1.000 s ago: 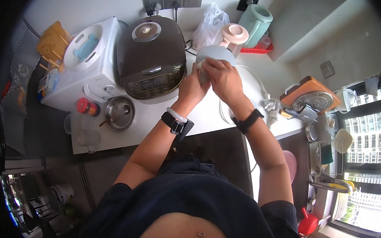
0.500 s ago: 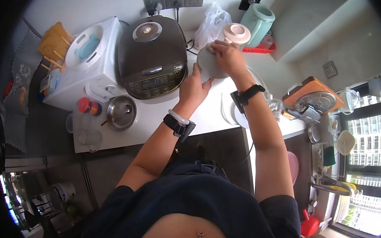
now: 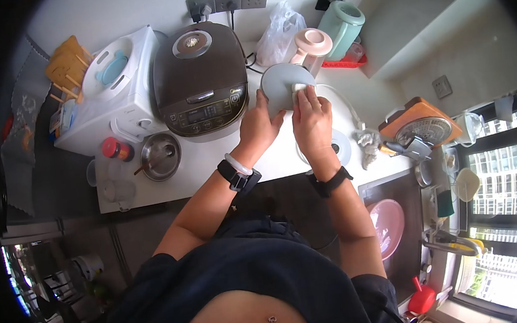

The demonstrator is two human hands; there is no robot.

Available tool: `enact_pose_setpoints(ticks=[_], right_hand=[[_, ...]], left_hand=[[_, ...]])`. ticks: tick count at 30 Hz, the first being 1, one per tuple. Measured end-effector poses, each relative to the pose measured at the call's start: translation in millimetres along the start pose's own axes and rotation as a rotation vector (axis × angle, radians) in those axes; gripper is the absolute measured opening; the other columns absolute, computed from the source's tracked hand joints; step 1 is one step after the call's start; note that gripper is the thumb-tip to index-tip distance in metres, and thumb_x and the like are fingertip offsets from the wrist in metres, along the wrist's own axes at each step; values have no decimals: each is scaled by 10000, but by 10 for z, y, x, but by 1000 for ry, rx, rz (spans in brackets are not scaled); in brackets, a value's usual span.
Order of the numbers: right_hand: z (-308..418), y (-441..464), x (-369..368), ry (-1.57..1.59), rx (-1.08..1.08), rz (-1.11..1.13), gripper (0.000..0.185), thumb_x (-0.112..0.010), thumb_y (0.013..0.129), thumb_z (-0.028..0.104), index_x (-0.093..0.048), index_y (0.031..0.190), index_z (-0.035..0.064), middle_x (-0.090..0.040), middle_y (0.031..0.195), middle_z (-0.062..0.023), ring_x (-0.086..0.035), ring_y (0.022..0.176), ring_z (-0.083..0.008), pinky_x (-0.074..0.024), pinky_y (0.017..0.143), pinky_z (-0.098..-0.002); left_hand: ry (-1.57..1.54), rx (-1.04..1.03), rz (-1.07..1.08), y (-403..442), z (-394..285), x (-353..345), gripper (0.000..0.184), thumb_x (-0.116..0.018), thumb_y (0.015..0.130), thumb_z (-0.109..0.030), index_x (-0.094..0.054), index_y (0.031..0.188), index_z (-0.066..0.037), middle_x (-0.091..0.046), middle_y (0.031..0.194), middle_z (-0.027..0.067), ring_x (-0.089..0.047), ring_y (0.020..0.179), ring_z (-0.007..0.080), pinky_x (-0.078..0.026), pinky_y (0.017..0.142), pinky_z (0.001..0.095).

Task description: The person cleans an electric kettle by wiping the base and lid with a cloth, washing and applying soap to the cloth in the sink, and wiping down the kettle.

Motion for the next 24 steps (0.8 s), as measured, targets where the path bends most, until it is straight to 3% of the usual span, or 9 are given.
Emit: enact_pose_setpoints(ticks=[6, 8, 10, 12, 15, 20, 24], right_hand=[[-441, 310, -224, 32, -67, -28, 195, -591, 808, 76, -667, 973, 6, -662, 1018, -170, -598, 852, -343, -479, 812, -395], [-638, 437, -493, 139, -185, 123, 176, -562, 829, 113, -672, 943, 37, -670, 983, -139, -606, 850, -331, -476, 795, -384], [-552, 536, -582, 83, -172, 171, 172, -552, 832, 138, -671, 929, 59, -673, 961, -113, -612, 852, -318, -475, 780, -377], [-240, 623, -517, -7, 78, 40, 177, -565, 821, 144, -674, 938, 69, -673, 973, -105, -613, 838, -318, -476, 777, -374], [-250, 618, -522, -26, 24, 109, 231, -578, 830, 154, -680, 1016, 61, -660, 1079, -101, -622, 892, -312, -500, 820, -377], [-405, 337, -272, 55, -75, 51, 242, -595, 828, 152, -672, 1028, 39, -656, 1085, -125, -615, 887, -330, -495, 824, -386], [-208, 72, -35, -47, -101, -33, 237, -613, 821, 123, -665, 1017, 0, -649, 1074, -177, -610, 874, -338, -497, 812, -387]], left_hand=[[3, 80, 111, -33, 3, -22, 759, -651, 805, -272, -301, 1304, 180, -625, 725, 260, -637, 649, 388, -510, 573, 435], [-3, 52, 85, -22, 30, -32, 757, -649, 807, -272, -301, 1304, 180, -623, 713, 258, -635, 639, 388, -508, 564, 437], [5, 0, 16, -32, -21, 5, 749, -650, 807, -274, -311, 1297, 179, -624, 712, 255, -632, 631, 389, -508, 556, 436], [16, 29, 56, -18, -21, -7, 748, -651, 808, -283, -317, 1293, 179, -624, 714, 255, -633, 634, 389, -509, 559, 434], [58, 72, 96, -14, -41, -9, 747, -654, 811, -303, -332, 1285, 177, -629, 735, 256, -637, 644, 387, -514, 567, 427], [24, -30, -45, -42, -39, 2, 856, -664, 800, -309, -205, 1364, 143, -650, 917, 241, -647, 697, 373, -519, 592, 432], [79, 64, 120, -1, -59, -21, 900, -672, 796, -342, -171, 1397, 101, -645, 979, 244, -653, 745, 367, -524, 624, 423]])
Point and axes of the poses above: each hand's wrist, its own y-axis towards the middle knuckle, its own x-axis out of the back of the hand, z = x × y, the point moved 10 cm from there along y, towards the middle knuckle
